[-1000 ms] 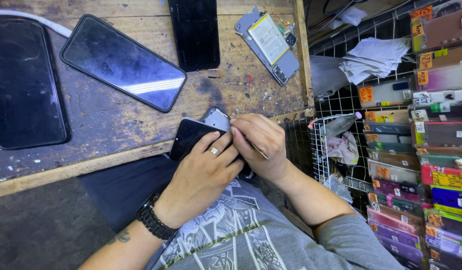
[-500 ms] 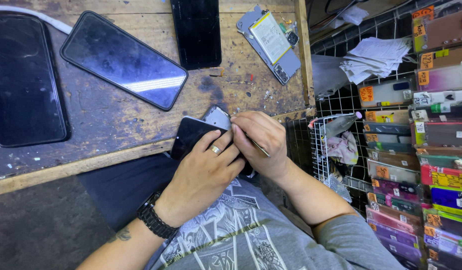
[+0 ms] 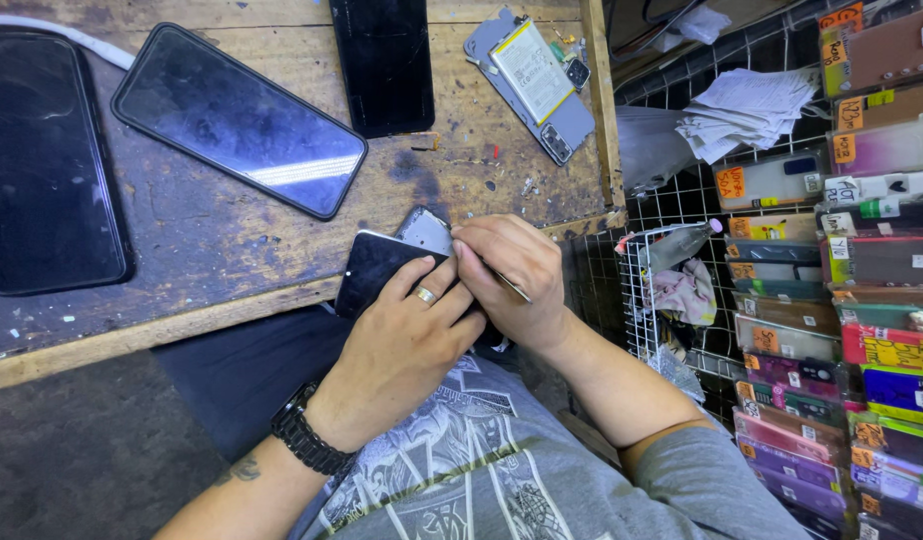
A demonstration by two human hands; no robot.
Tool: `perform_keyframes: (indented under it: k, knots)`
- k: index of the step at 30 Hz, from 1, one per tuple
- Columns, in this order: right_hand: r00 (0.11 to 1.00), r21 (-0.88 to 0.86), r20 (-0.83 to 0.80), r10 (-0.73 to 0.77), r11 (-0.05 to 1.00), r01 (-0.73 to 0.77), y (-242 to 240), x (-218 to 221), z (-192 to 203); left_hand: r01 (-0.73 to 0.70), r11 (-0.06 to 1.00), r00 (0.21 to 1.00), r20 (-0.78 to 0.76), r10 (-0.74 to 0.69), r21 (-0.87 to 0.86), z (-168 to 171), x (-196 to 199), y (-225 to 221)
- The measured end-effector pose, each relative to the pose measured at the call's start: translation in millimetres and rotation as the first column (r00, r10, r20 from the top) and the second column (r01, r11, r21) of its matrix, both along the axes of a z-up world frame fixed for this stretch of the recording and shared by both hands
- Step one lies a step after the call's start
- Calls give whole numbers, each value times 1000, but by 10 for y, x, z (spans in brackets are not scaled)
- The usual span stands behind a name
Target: The person prys open a phone using a thin metal tool, separates the screen from the body, and scrapes at the internal edges to remove residue.
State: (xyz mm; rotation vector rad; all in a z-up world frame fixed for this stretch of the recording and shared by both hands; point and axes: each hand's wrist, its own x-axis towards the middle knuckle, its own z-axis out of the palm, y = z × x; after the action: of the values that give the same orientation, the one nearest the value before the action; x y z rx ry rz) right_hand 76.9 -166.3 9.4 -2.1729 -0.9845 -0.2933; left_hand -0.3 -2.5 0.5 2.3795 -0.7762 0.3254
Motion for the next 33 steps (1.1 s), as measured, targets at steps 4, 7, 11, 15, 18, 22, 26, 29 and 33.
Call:
perform_keyframes:
  k: [4,7,11,15,18,22,26,29,33]
  knots:
    - [1000,-2,11,2,1000,-2,10,8,-5,-6,1000,1000,0,6,2,7,-3,2]
    - [1000,-5,13,-1,1000,1,7,8,-3,3,1000,1000,-9,-3,4,7,1,-4]
    - [1000,-10,19,1,1000,-1,12,13,-1,2,1000,1000,-1,-2,9,0,1,0]
    - [1000,-16,11,4,1000,-4,19,35,-14,0,1000,1000,-16,0,9,-4,6,-4]
    - [1000,-1,19,9,1000,-9,16,34,-24,-1,1000,1000,-18,1,6,4,3,-6]
    - [1000,45,1,-18,999,18,-23,18,-19,-6,1000,1000,8,6,12,14,25,-7]
    - [1000,31,-19,0,1000,0,-70,-20,-38,4,1000,1000,-19,-4,-1,2,-1,11]
    - [1000,33,-19,-1,999,1,-83,-1,-36,5,1000,1000,-12,-5,-3,2,25,1]
    - [1000,30,-4,11,999,-11,-50,13,-18,13,1000,1000,-7,-13,18,8,22,4]
